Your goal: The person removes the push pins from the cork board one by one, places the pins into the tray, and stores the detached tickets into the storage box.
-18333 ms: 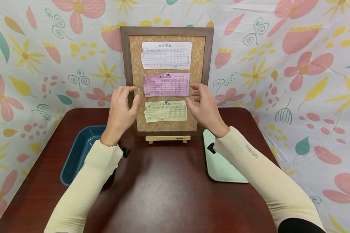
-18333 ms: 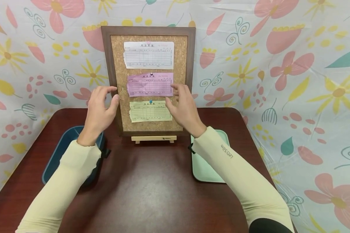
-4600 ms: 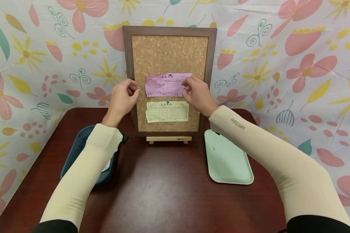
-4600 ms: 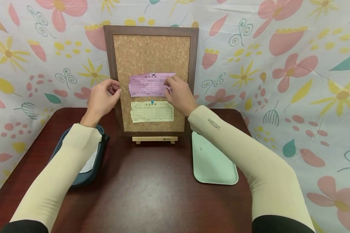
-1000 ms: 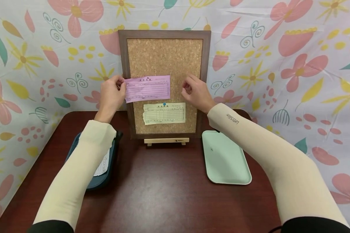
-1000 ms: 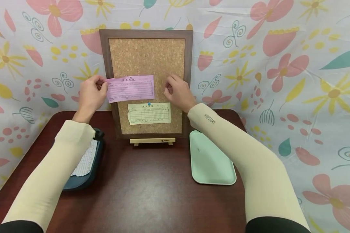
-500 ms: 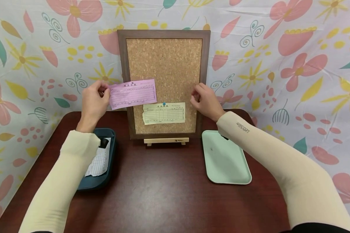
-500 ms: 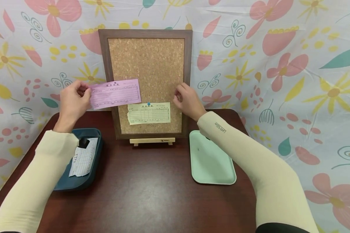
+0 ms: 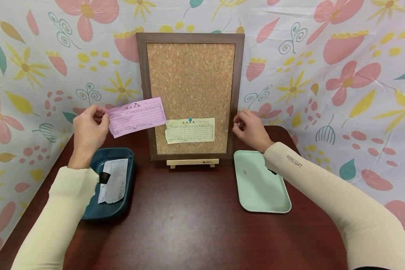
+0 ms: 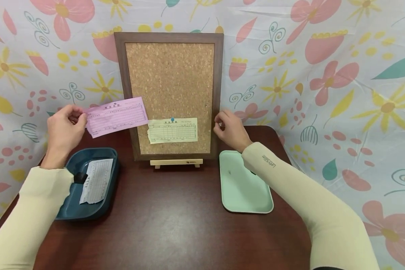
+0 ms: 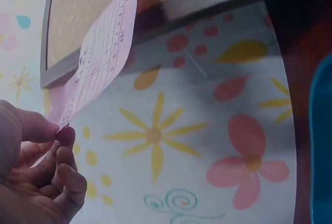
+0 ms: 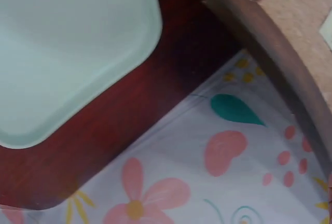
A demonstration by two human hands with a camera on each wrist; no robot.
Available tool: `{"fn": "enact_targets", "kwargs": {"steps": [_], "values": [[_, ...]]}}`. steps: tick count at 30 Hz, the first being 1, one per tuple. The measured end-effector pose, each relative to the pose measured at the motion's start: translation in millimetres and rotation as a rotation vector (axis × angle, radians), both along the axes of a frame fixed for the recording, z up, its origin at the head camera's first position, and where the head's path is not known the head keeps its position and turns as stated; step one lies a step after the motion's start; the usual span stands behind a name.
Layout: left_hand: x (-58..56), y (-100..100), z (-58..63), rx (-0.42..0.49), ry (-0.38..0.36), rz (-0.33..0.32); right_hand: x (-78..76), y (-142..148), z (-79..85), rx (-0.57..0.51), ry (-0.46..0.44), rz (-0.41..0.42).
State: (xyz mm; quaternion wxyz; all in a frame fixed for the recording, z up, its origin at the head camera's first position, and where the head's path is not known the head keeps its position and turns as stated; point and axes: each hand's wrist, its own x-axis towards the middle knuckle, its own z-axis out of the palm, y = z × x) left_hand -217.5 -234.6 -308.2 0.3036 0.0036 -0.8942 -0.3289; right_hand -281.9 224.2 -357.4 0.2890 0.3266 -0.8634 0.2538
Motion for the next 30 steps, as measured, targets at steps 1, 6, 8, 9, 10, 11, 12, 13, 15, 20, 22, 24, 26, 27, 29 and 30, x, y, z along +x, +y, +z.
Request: {"fn": "enact_targets", "kwargs": {"steps": [1, 6, 8, 9, 10, 11, 12, 13, 15, 20, 22, 24, 26, 27, 29, 30], "values": [[2.1, -2.9, -0.9, -0.001, -0.010, 0.007, 1.1, 2.8, -2.4, -0.005, 0.000, -0.002], [13.7, -17.7, -9.4, 0.002, -0.044, 0.036, 8.3, 14.1, -13.9, -0.007, -0.041, -0.012], [19.3, -23.2, -13.9, 0.006, -0.052, 0.040, 11.6, 18.0, -19.3, 0.000, -0.065, -0.023], [22.3, -25.8, -16.3, 0.007, -0.056, 0.042, 13.3, 19.9, -22.2, 0.000, -0.073, -0.028], [25.2, -28.4, -18.7, 0.008, -0.058, 0.045, 14.7, 21.9, -25.5, 0.003, -0.078, -0.036], [28.5, -30.9, -21.1, 0.006, -0.058, 0.049, 16.2, 23.8, -28.8, 0.004, -0.080, -0.041], [32.0, -33.6, -23.8, 0.003, -0.058, 0.057, 17.6, 25.8, -32.4, 0.002, -0.083, -0.045], [35.3, -36.3, -26.4, 0.002, -0.062, 0.064, 19.4, 27.5, -35.8, 0.001, -0.087, -0.048], [42.8, -41.4, -32.0, -0.006, -0.078, 0.089, 22.5, 31.8, -43.3, -0.001, -0.102, -0.057], [62.7, -55.0, -50.3, -0.019, -0.120, 0.165, 28.8, 41.3, -61.5, 0.002, -0.145, -0.088], [69.8, -60.1, -58.4, -0.020, -0.134, 0.192, 31.3, 44.2, -68.0, 0.006, -0.157, -0.102], [76.2, -64.4, -66.5, -0.024, -0.157, 0.211, 33.6, 46.6, -74.1, 0.012, -0.175, -0.118], [81.7, -68.0, -74.2, -0.027, -0.182, 0.223, 35.1, 48.2, -80.1, 0.022, -0.189, -0.129], [84.1, -69.1, -78.1, -0.030, -0.193, 0.226, 35.3, 48.9, -83.1, 0.028, -0.196, -0.133], [88.5, -70.8, -85.1, -0.034, -0.208, 0.233, 36.0, 49.9, -88.3, 0.034, -0.202, -0.137], [90.5, -71.2, -88.4, -0.033, -0.216, 0.238, 35.9, 50.1, -90.7, 0.036, -0.203, -0.135]]}}
